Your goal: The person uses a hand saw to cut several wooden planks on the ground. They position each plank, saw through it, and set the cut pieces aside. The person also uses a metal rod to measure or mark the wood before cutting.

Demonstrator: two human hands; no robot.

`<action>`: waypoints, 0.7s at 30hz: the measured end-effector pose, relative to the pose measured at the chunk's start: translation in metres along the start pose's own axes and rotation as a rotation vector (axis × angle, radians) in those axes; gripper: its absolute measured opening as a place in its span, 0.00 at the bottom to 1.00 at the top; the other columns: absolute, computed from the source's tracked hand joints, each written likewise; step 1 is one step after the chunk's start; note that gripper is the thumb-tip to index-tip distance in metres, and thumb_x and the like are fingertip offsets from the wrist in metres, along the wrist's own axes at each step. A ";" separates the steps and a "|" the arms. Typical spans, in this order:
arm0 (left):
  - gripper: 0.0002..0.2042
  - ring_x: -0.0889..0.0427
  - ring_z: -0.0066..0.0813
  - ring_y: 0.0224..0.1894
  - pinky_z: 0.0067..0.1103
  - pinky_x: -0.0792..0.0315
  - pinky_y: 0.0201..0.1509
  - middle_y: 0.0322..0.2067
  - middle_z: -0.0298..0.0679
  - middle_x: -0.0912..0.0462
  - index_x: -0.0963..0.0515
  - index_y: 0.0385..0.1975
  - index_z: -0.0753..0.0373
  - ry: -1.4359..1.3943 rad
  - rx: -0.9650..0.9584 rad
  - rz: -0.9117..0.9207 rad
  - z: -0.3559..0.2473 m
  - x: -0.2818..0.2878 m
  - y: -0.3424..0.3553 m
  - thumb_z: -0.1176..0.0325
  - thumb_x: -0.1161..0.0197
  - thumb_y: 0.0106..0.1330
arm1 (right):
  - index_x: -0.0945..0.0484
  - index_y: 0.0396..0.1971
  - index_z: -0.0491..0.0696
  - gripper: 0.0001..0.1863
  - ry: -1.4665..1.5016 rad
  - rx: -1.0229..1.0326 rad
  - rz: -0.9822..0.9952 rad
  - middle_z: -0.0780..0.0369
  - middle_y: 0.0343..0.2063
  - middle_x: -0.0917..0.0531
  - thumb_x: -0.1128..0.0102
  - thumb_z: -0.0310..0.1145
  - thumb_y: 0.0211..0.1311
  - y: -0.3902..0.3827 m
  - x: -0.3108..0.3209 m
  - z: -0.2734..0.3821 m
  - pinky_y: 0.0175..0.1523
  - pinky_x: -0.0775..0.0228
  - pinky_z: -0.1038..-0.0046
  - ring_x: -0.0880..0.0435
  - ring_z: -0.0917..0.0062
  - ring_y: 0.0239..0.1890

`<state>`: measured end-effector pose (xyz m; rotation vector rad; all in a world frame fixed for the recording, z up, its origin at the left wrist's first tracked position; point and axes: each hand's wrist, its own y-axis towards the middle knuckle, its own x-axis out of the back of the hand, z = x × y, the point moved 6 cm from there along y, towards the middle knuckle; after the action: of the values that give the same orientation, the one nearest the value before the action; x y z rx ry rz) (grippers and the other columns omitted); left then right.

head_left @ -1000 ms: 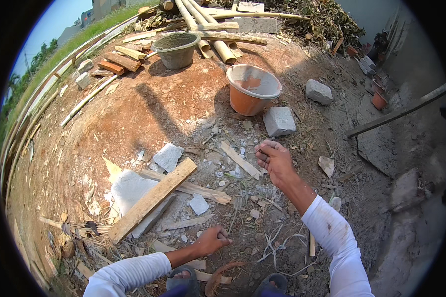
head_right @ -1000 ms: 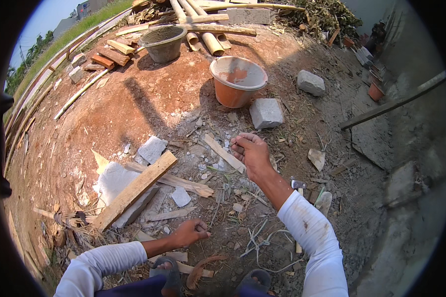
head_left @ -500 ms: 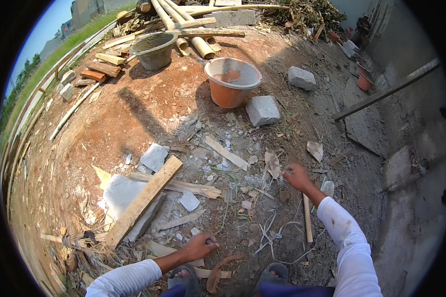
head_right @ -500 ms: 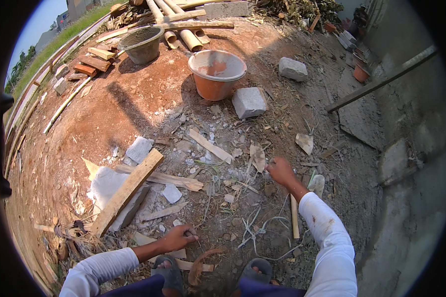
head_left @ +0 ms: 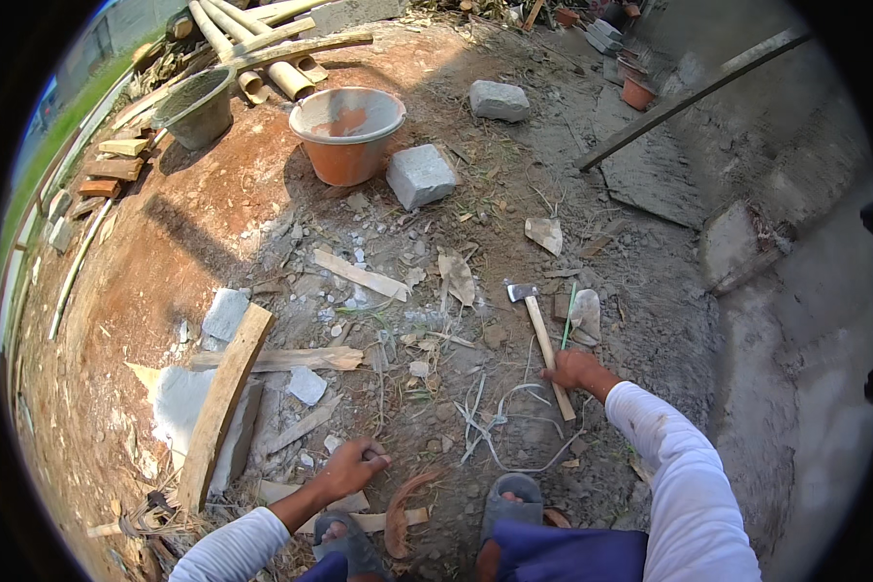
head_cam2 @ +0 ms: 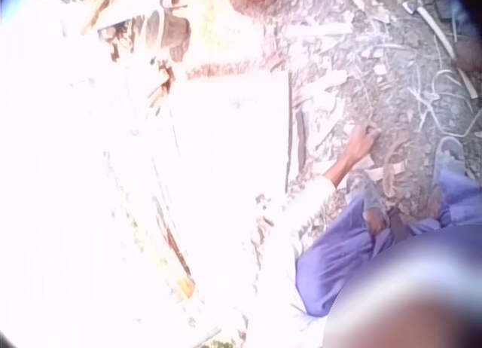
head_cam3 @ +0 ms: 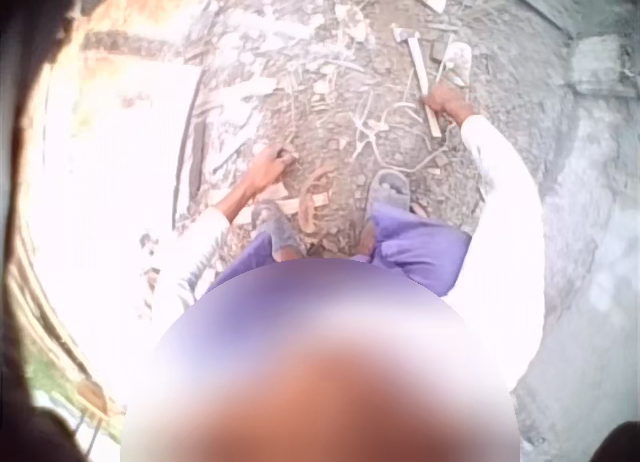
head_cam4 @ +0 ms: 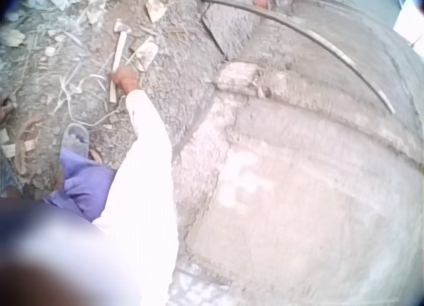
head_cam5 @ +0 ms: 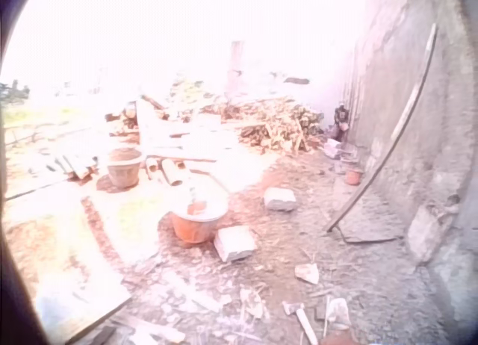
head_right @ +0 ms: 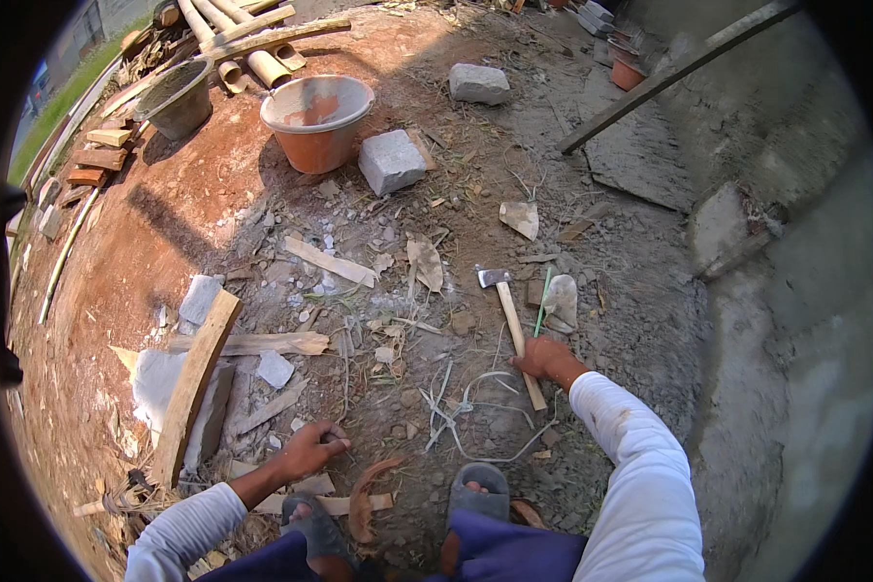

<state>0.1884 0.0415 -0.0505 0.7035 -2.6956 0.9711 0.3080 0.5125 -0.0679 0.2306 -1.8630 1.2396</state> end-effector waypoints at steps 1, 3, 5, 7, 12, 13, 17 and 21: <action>0.14 0.16 0.31 0.35 0.29 0.23 0.43 0.31 0.42 0.14 0.17 0.40 0.68 -0.006 -0.017 0.000 -0.003 -0.002 0.002 0.60 0.32 0.70 | 0.16 0.55 0.45 0.34 -0.014 0.018 -0.005 0.48 0.53 0.15 0.40 0.62 0.68 -0.001 -0.003 0.003 0.60 0.23 0.55 0.15 0.55 0.57; 0.15 0.16 0.31 0.35 0.29 0.23 0.43 0.31 0.42 0.14 0.17 0.41 0.68 0.004 -0.016 0.033 -0.006 -0.008 0.004 0.59 0.32 0.70 | 0.17 0.57 0.47 0.32 -0.050 0.013 -0.002 0.51 0.53 0.14 0.38 0.58 0.67 0.000 -0.007 0.006 0.60 0.23 0.57 0.15 0.58 0.58; 0.15 0.16 0.31 0.35 0.29 0.23 0.43 0.31 0.42 0.14 0.17 0.41 0.68 0.013 -0.044 0.055 -0.010 -0.012 0.006 0.59 0.32 0.70 | 0.17 0.57 0.47 0.30 -0.060 0.005 -0.039 0.53 0.54 0.14 0.37 0.57 0.66 0.002 -0.006 0.008 0.60 0.23 0.58 0.15 0.59 0.58; 0.15 0.16 0.31 0.35 0.29 0.23 0.44 0.32 0.42 0.14 0.17 0.42 0.68 0.034 -0.030 0.105 -0.011 -0.014 0.004 0.59 0.32 0.70 | 0.16 0.56 0.49 0.30 -0.055 -0.007 -0.025 0.55 0.53 0.13 0.36 0.57 0.63 0.004 -0.003 0.008 0.60 0.23 0.60 0.14 0.61 0.57; 0.16 0.15 0.30 0.37 0.27 0.22 0.46 0.34 0.43 0.13 0.17 0.44 0.68 0.075 -0.056 0.014 -0.021 0.009 -0.011 0.59 0.32 0.70 | 0.15 0.54 0.50 0.29 0.052 -0.121 -0.093 0.55 0.55 0.13 0.37 0.56 0.63 0.004 0.016 -0.003 0.61 0.23 0.60 0.14 0.61 0.57; 0.14 0.16 0.28 0.38 0.26 0.22 0.46 0.34 0.42 0.13 0.17 0.44 0.68 0.077 -0.033 -0.015 -0.021 0.018 -0.014 0.61 0.31 0.70 | 0.15 0.54 0.50 0.29 0.099 -0.163 -0.146 0.54 0.55 0.14 0.38 0.56 0.64 0.003 0.021 -0.011 0.61 0.23 0.60 0.14 0.60 0.58; 0.13 0.15 0.27 0.39 0.26 0.22 0.47 0.35 0.41 0.12 0.17 0.44 0.68 0.025 -0.101 -0.184 -0.028 0.051 -0.014 0.64 0.30 0.69 | 0.27 0.62 0.42 0.36 0.277 -0.220 -0.195 0.48 0.58 0.17 0.39 0.56 0.65 0.000 0.019 -0.022 0.64 0.26 0.55 0.16 0.53 0.59; 0.16 0.13 0.31 0.37 0.27 0.21 0.46 0.35 0.44 0.12 0.18 0.45 0.68 -0.007 -0.082 -0.236 -0.027 0.064 -0.009 0.61 0.30 0.69 | 0.31 0.62 0.37 0.38 0.476 -0.273 -0.224 0.43 0.58 0.19 0.42 0.56 0.68 0.001 0.007 -0.022 0.65 0.27 0.53 0.19 0.48 0.61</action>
<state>0.1375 0.0287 -0.0035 0.9817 -2.5663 0.7973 0.3151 0.5329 -0.0599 -0.0090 -1.5192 0.7913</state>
